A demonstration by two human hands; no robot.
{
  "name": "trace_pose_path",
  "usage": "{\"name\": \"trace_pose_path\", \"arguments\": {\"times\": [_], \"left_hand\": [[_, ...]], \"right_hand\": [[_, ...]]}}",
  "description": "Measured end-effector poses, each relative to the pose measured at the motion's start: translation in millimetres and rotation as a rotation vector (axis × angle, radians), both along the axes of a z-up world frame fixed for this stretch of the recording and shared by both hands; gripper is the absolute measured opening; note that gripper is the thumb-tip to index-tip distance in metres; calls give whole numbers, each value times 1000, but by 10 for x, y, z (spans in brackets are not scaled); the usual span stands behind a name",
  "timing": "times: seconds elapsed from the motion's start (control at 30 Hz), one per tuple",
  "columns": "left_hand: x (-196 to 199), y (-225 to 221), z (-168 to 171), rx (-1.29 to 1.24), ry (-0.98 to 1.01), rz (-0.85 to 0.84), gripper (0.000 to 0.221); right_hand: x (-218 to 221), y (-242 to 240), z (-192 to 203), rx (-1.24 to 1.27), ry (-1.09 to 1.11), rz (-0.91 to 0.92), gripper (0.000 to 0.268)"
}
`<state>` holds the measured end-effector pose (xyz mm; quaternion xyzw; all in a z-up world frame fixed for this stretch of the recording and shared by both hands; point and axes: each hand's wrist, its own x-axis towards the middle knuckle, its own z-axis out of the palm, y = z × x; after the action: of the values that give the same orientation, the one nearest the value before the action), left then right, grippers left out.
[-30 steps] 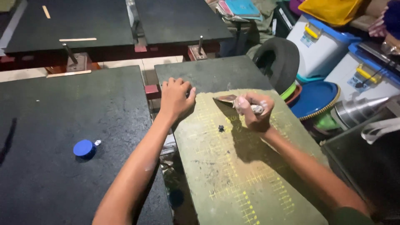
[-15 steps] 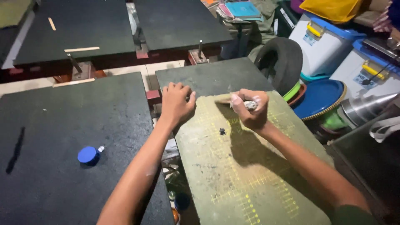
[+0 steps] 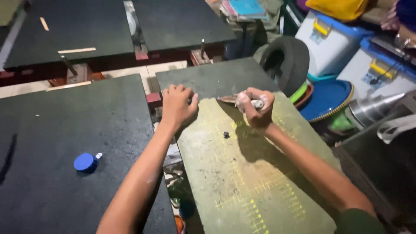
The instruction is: Using a putty knife to scrape dried ink and residue off a screen printing frame.
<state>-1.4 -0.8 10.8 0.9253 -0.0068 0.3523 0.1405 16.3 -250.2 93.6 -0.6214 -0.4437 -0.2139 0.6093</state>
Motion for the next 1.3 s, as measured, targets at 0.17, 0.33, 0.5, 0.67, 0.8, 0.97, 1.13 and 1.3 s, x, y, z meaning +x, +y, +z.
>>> {"name": "trace_pose_path", "arguments": {"times": [0.17,0.33,0.5,0.67,0.8,0.97,1.13,1.3], "left_hand": [[5,25,-93,4,2,2,27],[48,45,-64,-19,7,-12,30],[-8,-11,-147,4,18,-5,29],[51,29,-31,5,7,2,29],[5,9,-81,-18,25,-17,29],[86,70,-36,-10,-6,-4,28],[-34,-4,-40,19,-41,2,25],[72,52,-2,18,-75,0,25]], "right_hand": [[-79,0,-19,-16,24,-12,50],[-100,26,66,-41,-19,-45,48],[-69,9,-148,2,15,-69,47],[-111,31,89,-28,-4,-42,48],[-20,-27,-147,-40,-12,-110,47],[-95,28,-2,-119,-75,-92,47],[-64,-27,-258,-65,-19,-104,43],[-42,39,-107,-96,-88,-141,47]]}}
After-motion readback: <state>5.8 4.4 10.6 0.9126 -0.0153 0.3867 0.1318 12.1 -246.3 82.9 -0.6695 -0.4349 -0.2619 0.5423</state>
